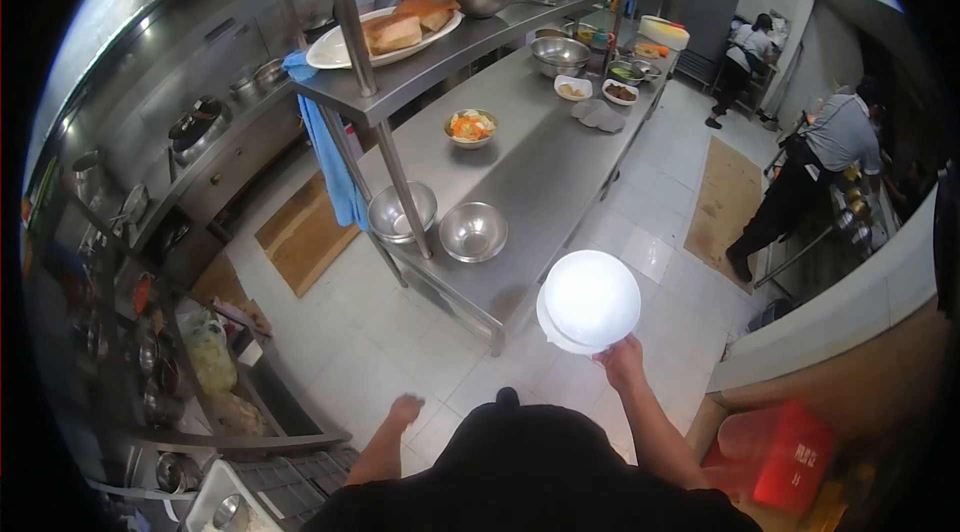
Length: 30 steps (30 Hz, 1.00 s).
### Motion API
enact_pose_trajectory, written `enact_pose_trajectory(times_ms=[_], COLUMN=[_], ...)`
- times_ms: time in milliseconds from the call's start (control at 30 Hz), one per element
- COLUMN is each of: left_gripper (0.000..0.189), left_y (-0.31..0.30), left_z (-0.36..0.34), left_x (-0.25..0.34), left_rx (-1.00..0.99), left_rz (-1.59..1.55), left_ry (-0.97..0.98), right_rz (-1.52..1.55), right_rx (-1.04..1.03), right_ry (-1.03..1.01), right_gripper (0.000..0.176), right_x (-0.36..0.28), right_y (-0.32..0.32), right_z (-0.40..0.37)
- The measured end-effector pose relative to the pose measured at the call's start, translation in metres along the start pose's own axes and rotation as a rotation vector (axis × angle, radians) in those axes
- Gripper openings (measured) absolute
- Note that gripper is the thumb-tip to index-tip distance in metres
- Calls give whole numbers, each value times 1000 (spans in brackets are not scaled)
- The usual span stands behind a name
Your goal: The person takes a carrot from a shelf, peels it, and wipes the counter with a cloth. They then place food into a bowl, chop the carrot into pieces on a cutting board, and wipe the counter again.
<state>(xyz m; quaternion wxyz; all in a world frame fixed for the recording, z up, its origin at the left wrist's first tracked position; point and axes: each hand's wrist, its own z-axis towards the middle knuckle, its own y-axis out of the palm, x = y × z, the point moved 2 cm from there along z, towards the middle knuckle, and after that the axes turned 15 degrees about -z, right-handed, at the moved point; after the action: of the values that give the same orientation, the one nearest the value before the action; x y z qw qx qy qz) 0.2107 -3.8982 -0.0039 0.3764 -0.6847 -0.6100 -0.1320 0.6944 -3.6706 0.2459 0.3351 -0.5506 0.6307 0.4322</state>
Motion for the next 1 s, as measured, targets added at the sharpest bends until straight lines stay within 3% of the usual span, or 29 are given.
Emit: enact_pose_trajectory(times_ms=[33,100,200,300,400,433,467,533,633,700,800,900,967,1000], left_gripper=[44,56,55,48,30,39,36,36,36,36,36,36,35,34], left_y=[0,-11,-22,-24,-17,-6,6,37,91,126,168,190,190,186], left_z=[14,-15,-18,7,26,4,-19,-86,-137,-138,-102,-57,-33,-23], left_x=[35,152,220,187,81,71,58,42,76,110,166,217,248,265], left_rx=[174,87,78,208,272,237,257,362,362,317,237,253,328,374], left_rz=[-47,-201,-263,-218,-62,-11,-227,-664,-806,-796,-679,-552,-573,-611], left_ry=[146,104,199,126,167,-250,-561,-476,-669,-699,-509,-257,-235,-257], right_rz=[-7,-19,-33,-11,-49,-65,-84,-93,-108,-103,-74,0,99,62], right_rx=[-7,-22,-35,-54,-86,-95,-104,-133,-177,-166,-189,-73,-25,-128], right_ry=[0,-8,3,14,15,22,29,52,99,141,208,209,237,235], right_gripper=[26,27,27,27,27,27,27,29,31,31,35,38,32,29], right_x=[-6,-24,-41,-55,-74,-81,-88,-103,-123,-138,-159,-179,-182,-163], right_y=[5,16,31,45,59,64,68,76,90,106,134,170,188,196], right_z=[21,69,139,209,282,306,329,376,441,482,537,578,601,615])
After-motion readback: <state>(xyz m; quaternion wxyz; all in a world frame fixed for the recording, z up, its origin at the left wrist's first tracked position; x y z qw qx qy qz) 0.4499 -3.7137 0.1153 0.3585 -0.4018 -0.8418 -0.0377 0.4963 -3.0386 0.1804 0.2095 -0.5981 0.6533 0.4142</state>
